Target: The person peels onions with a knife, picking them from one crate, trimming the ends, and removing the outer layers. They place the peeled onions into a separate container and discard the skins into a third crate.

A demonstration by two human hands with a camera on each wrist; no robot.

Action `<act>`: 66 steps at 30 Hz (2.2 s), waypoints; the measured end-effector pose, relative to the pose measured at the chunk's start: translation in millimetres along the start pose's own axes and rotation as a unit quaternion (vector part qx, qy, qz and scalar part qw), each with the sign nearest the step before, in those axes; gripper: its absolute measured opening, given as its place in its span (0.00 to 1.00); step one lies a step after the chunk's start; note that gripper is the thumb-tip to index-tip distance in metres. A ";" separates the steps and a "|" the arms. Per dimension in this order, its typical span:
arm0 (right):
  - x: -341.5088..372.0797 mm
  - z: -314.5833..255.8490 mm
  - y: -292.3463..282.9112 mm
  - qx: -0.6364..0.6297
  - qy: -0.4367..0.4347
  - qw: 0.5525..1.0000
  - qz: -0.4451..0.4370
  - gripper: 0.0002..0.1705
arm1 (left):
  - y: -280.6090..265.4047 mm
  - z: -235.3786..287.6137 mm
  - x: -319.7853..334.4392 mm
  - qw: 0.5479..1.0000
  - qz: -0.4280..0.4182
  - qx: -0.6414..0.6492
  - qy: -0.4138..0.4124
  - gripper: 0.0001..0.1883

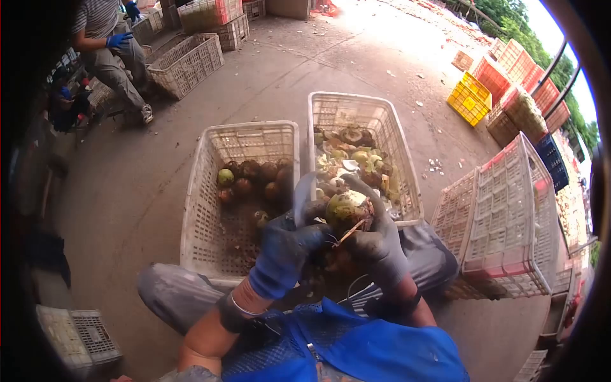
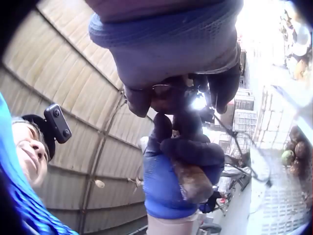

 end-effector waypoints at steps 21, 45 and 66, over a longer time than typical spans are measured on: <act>1.6 35.2 -82.3 -0.044 0.003 0.999 0.024 0.53 | 45.1 -43.3 -37.4 0.700 -0.146 -0.619 0.324 0.35; 38.0 50.7 -110.2 -0.247 0.019 0.968 0.044 0.52 | 1.7 -112.7 -61.5 0.722 -0.107 -0.665 0.159 0.14; 24.2 47.0 -75.4 -0.132 0.140 0.981 -0.028 0.49 | 34.2 -36.1 -22.8 0.869 -0.096 -0.398 0.279 0.28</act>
Point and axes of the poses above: each hand's wrist, its own x-axis away from the middle knuckle, its own y-axis out of the palm, z = x × y, the point moved 3 cm from there along -x, towards the middle knuckle, and after that the axes turned 12 degrees about y, right-handed, at the moved point
